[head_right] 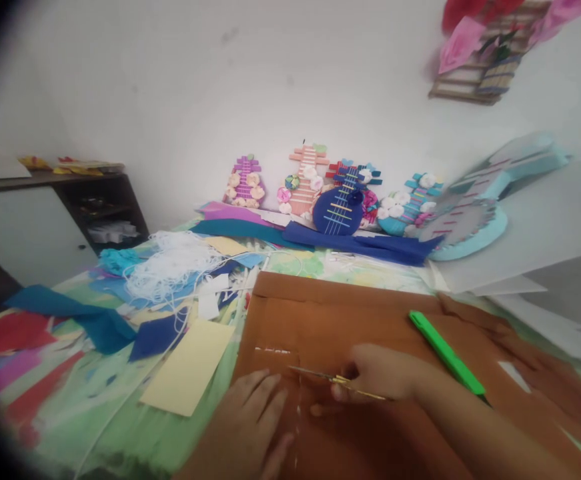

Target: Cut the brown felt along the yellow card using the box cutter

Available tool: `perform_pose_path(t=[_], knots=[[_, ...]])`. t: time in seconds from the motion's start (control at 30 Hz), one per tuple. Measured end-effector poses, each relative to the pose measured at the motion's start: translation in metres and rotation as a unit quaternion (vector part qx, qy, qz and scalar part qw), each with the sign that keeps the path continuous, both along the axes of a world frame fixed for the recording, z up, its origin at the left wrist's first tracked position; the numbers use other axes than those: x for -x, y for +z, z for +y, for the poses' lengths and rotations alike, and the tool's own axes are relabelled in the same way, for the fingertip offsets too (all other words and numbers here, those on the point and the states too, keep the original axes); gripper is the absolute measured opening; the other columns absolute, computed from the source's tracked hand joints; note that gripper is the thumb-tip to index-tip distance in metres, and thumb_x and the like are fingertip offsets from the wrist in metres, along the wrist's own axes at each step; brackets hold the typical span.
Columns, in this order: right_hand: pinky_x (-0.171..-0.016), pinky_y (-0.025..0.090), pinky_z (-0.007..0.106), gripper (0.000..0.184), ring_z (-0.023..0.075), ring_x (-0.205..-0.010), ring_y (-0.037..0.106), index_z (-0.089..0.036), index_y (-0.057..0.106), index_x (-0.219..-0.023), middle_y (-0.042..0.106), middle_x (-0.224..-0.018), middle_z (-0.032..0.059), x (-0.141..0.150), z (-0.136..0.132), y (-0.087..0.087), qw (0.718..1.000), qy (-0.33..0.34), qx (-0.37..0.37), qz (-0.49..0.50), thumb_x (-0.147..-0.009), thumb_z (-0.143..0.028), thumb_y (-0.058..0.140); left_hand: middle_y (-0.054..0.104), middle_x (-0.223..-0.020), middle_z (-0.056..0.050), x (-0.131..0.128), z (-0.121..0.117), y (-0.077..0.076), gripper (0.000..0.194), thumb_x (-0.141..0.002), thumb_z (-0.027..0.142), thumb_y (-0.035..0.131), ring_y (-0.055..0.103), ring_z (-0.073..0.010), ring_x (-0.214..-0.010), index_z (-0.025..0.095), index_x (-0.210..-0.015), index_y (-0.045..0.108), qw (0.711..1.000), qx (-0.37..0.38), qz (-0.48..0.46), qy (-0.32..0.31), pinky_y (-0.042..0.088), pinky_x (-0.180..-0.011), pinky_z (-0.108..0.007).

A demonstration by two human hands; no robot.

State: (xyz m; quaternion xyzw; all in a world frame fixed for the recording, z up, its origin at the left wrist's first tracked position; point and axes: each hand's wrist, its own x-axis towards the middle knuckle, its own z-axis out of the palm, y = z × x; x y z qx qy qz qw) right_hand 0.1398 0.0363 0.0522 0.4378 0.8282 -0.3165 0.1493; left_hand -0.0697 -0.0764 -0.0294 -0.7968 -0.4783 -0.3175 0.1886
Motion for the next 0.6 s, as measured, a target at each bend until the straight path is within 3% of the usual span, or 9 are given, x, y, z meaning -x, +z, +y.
perform_pose_path(t=[0.1, 0.27, 0.6], knots=[[-0.039, 0.022, 0.02, 0.045, 0.0077, -0.04, 0.034, -0.016, 0.047, -0.053, 0.037, -0.044, -0.0037, -0.0006, 0.0041, 0.0057, 0.998, -0.012, 0.036, -0.05, -0.069, -0.059, 0.044, 0.057, -0.107, -0.015, -0.0011, 0.0026, -0.0025, 0.045, -0.077, 0.048, 0.047, 0.051, -0.0299, -0.097, 0.013, -0.102, 0.059, 0.993, 0.112, 0.027, -0.005, 0.042, -0.08, -0.043], [-0.042, 0.022, 0.022, 0.046, 0.0093, -0.044, 0.036, -0.017, 0.049, -0.055, 0.044, -0.05, -0.0013, -0.0005, 0.0031, 0.0056, 0.997, -0.031, -0.019, -0.062, -0.068, -0.061, 0.043, 0.048, -0.119, -0.019, -0.0024, 0.0045, 0.0037, 0.052, -0.073, 0.052, 0.051, 0.045, -0.0341, -0.106, 0.013, -0.107, 0.059, 0.964, 0.264, 0.01, -0.007, 0.036, -0.087, -0.048], [-0.044, 0.023, 0.024, 0.046, 0.0111, -0.048, 0.041, -0.017, 0.053, -0.058, 0.05, -0.054, 0.0003, 0.0051, 0.0048, 0.0072, 0.991, -0.014, -0.069, -0.11, -0.068, -0.061, 0.043, 0.047, -0.12, -0.018, -0.0025, 0.0036, 0.007, 0.048, -0.075, 0.044, 0.051, 0.043, -0.0345, -0.109, 0.011, -0.109, 0.057, 0.956, 0.291, -0.019, -0.015, 0.034, -0.088, -0.049]])
